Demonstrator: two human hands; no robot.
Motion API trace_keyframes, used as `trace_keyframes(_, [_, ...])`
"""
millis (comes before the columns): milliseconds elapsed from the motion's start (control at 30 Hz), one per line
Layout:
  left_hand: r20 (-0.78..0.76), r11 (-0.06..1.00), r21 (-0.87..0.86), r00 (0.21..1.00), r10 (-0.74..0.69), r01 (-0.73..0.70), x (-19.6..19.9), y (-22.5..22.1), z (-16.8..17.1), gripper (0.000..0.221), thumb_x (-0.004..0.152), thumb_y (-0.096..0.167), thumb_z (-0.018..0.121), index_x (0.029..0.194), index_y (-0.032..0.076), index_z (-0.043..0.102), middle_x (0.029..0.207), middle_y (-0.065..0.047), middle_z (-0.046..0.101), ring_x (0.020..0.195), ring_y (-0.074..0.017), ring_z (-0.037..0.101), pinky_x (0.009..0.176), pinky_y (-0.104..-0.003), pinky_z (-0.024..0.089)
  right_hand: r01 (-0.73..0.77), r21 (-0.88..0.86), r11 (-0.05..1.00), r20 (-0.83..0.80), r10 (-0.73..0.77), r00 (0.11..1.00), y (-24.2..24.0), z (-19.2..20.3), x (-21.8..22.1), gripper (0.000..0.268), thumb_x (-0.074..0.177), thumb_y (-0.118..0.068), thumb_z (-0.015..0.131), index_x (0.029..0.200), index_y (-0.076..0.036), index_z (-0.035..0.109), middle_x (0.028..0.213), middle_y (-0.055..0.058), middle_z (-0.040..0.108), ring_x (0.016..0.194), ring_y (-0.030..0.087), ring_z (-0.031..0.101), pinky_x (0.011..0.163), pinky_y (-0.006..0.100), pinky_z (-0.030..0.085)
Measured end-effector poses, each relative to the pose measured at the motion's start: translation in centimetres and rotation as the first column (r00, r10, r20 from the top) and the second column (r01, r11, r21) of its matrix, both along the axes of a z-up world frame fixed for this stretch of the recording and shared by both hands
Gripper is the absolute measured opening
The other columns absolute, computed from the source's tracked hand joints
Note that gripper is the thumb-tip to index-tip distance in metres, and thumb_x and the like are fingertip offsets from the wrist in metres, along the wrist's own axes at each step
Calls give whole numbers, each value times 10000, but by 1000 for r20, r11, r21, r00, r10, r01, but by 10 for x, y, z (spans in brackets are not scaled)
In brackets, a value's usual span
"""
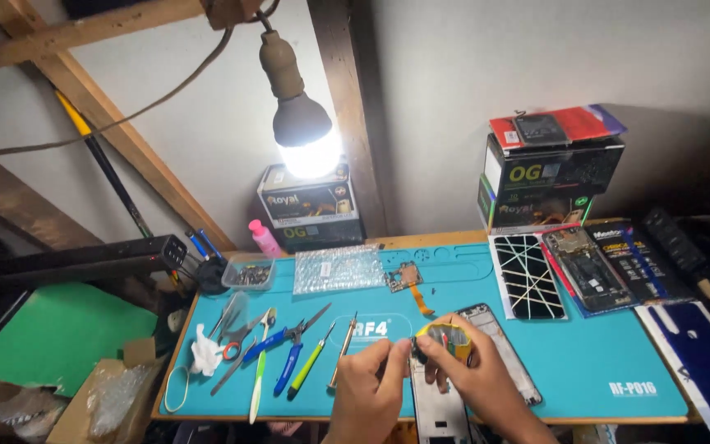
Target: A person is repairing a mobile phone by cleaning the frame and aligning internal components on a workbench.
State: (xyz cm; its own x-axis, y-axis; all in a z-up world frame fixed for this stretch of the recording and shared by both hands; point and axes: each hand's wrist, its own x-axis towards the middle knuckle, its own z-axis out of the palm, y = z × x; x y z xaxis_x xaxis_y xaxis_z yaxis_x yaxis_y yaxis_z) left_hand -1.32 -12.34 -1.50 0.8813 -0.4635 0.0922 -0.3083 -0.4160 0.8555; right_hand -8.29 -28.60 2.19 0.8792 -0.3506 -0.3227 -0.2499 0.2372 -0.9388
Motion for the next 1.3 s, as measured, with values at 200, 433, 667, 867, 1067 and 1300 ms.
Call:
trace_keyframes(200, [17,963,127,972,236,-236,20,7,-5,462,1081,343,681,687,108,636,562,5,522,574,-126,408,563,-379,321,280,129,951,11,-284,959,-28,-20,-1,201,1001,-91,717,1128,66,712,843,269,702,750,375,740,580,464,613])
trace_keyframes(433, [385,900,353,917,108,-255,30,8,-27,415,957,392,802,1299,165,743,1011,-19,701,921,-218,672,727,-424,579,442,437,783,-178,-407,896,-25,22,-4,311,1039,29,571,1319,143,642,1211,427,756,1040,529,712,956,527,574])
trace_keyframes(667, [26,988,-55,989,144,-143,-15,-32,31,443,890,374,808,1282,170,786,1152,11,814,1020,-149,744,715,-335,568,447,366,816,-424,-281,861,8,31,1,435,994,-252,678,1379,-74,770,1160,165,788,997,274,677,890,349,447])
trace_keyframes(867, [468,984,-130,883,-46,120,-6,1,53,397,1008,143,729,1381,13,688,1173,-145,750,1023,-318,693,828,-459,579,238,239,941,-159,-204,966,17,8,-6,452,1013,-158,637,1427,4,720,1083,262,824,956,343,759,819,442,564])
trace_keyframes(1067, [333,973,-231,941,64,16,-14,31,60,439,950,121,746,1380,93,668,1186,-87,759,1029,-255,728,814,-395,581,291,208,934,-198,-251,948,49,40,-5,477,951,3,697,1425,49,734,1117,351,853,971,399,796,922,468,628])
trace_keyframes(1300, [274,948,-305,962,-3,90,-23,68,36,378,831,37,769,1185,122,667,1240,-104,716,1149,-243,715,715,-312,646,260,173,950,-200,-225,954,68,27,-5,363,970,62,668,1302,89,811,974,339,844,851,336,745,724,424,581])
